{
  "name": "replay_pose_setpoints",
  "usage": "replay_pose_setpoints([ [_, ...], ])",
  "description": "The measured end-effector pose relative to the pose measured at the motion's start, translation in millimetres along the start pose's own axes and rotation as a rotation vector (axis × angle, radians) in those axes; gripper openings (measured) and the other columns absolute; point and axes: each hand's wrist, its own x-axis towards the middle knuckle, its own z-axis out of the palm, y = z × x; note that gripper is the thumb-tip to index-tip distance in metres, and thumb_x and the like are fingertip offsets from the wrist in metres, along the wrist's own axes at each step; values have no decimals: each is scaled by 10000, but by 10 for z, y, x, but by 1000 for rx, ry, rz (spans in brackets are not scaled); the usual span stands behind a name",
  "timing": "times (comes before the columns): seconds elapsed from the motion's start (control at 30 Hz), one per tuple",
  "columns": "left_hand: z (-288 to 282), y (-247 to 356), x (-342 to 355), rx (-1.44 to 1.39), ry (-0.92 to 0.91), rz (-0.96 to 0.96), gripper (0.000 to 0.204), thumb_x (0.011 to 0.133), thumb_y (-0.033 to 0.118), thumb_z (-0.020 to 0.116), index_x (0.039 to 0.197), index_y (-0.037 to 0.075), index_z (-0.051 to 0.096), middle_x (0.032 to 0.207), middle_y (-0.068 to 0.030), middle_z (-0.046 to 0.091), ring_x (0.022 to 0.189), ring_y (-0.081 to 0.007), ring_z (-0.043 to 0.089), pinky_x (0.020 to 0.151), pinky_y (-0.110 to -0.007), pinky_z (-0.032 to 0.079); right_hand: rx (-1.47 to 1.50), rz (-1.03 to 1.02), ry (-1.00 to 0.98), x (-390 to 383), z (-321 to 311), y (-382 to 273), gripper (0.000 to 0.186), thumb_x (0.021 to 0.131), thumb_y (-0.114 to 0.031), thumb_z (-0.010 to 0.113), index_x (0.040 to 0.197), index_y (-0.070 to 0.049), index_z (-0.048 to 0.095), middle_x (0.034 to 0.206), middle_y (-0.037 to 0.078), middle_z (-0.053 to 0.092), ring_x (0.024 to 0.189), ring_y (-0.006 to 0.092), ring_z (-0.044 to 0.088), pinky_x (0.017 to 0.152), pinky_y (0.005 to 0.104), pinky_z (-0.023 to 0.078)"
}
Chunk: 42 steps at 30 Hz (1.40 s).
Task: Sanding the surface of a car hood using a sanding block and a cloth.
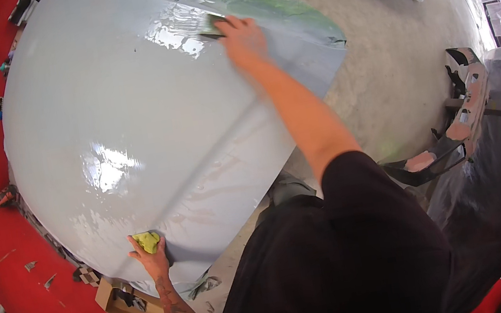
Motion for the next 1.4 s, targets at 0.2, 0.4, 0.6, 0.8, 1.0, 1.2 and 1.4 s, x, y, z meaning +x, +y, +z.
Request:
replay_pose_setpoints([
  [0.2, 30, 140, 15, 0, 22, -37, 1096, 793, 288, 835, 1610, 242, 106, 1541, -445, 104, 1456, -565, 145, 1144, -505, 324, -158, 71, 93, -913, -562, 1355, 485, 812, -180, 736, 1286, -205, 637, 1405, 56, 577, 1148, 330, 568, 995, 459, 446],
  [0.4, 104, 207, -42, -99, 12, -89, 1034, 842, 352, 785, 1609, 177, 114, 1549, -440, 93, 1488, -519, 97, 1155, -476, 310, 24, -233, -31, 192, 26, 70, 462, 828, -224, 726, 1282, -215, 640, 1351, 21, 607, 1131, 303, 560, 995, 453, 439],
  [0.6, 210, 645, 11, -117, 17, -141, 1070, 818, 480, 775, 1606, 157, 128, 1595, -358, 119, 1510, -474, 59, 1167, -486, 295, -22, -281, -143, 1415, 410, -490, 438, 855, -247, 701, 1286, -225, 627, 1313, 15, 598, 1181, 311, 528, 1009, 483, 429],
  [0.8, 123, 501, -182, -133, 58, -246, 1094, 786, 484, 795, 1607, 194, 133, 1609, -331, 107, 1519, -442, 78, 1156, -492, 319, -46, -500, -144, -217, -305, 510, 444, 841, -204, 715, 1279, -228, 648, 1424, 34, 520, 1178, 283, 499, 982, 469, 388],
  [1.0, 81, 724, -190, -137, 68, -293, 1122, 760, 422, 828, 1608, 211, 124, 1609, -337, 76, 1501, -447, 165, 1131, -475, 364, -56, -684, -268, 84, -411, 453, 432, 826, -147, 707, 1252, -193, 658, 1420, 67, 524, 1130, 306, 516, 983, 458, 383],
  [1.2, 175, 635, -186, -157, 96, -210, 1117, 759, 391, 835, 1606, 210, 130, 1608, -336, 88, 1494, -454, 179, 1122, -476, 377, -74, -711, -97, 2389, 937, -997, 438, 905, -241, 620, 1340, -224, 578, 1321, 45, 586, 1050, 336, 568, 900, 488, 456],
  [1.4, 145, 647, -209, -152, 93, -198, 1101, 766, 320, 840, 1605, 212, 136, 1597, -354, 96, 1497, -459, 159, 1110, -487, 388, 2, -812, -89, 2407, 1100, -1111, 370, 921, -222, 596, 1289, -192, 596, 1304, 67, 594, 1029, 371, 573, 885, 497, 475],
])
